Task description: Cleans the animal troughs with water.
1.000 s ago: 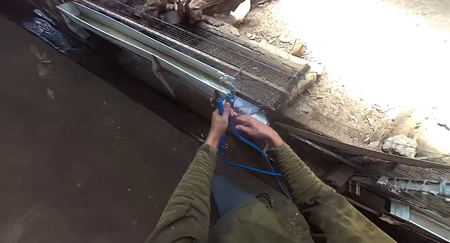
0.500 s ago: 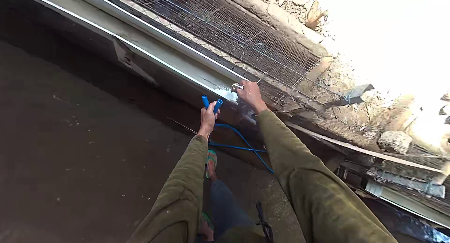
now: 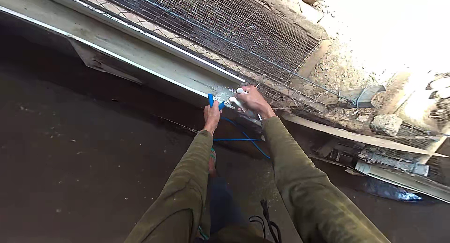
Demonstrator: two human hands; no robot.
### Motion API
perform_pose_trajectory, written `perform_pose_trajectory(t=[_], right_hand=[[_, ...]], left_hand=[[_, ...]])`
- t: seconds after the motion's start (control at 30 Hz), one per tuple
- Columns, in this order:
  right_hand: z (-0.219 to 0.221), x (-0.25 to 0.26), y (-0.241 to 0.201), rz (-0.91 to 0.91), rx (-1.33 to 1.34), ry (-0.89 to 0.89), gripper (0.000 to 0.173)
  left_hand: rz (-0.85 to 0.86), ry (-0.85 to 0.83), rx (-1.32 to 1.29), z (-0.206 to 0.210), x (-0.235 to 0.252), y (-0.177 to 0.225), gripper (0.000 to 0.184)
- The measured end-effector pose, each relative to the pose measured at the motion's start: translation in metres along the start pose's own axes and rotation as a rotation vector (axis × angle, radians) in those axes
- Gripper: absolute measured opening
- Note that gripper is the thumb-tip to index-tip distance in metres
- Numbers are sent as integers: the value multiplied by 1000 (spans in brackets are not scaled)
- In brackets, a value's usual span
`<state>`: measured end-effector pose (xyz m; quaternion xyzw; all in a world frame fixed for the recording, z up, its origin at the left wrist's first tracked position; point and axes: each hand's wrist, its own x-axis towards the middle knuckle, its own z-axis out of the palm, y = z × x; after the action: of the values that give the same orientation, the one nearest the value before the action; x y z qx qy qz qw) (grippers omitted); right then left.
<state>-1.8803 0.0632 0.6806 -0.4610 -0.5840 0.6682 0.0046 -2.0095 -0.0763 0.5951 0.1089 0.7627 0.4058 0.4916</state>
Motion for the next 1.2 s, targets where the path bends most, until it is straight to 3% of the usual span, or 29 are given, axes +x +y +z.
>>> perform_pose_trajectory(t=[0.33, 0.53, 0.63, 0.7, 0.73, 0.77, 0.87, 0.9, 0.97, 1.07, 1.2], right_hand=[[17, -15, -23, 68, -13, 66, 18], [17, -7, -15, 68, -28, 96, 17], [19, 9, -13, 66, 16, 107, 16], [17, 11, -12, 48, 10, 109, 17], [15, 10, -12, 40, 14, 116, 17], [13, 6, -12, 44, 21, 126, 16], [11, 9, -11, 43, 63, 143, 16], [11, 11, -8, 55, 54, 139, 16], [15, 14, -6, 69, -5, 146, 15], [16, -4, -7, 3, -219, 241, 28], [37, -22, -8, -46, -454, 420, 62]], left_hand=[[-6, -14, -412, 20, 2, -2, 40], [59, -43, 124, -5, 20, 18, 42], [-43, 71, -298, 22, 14, 18, 34], [-135, 101, -703, 44, 0, 25, 40], [-164, 81, -737, 47, -2, 30, 42], [-172, 46, -615, 43, -2, 32, 42], [-122, -67, 130, 9, 18, 49, 42], [-109, -76, 248, 4, 22, 51, 44], [-94, -25, 221, 5, 22, 43, 43], [-92, -26, -96, 19, 12, 26, 42], [-19, -210, 105, -21, 5, 28, 58]])
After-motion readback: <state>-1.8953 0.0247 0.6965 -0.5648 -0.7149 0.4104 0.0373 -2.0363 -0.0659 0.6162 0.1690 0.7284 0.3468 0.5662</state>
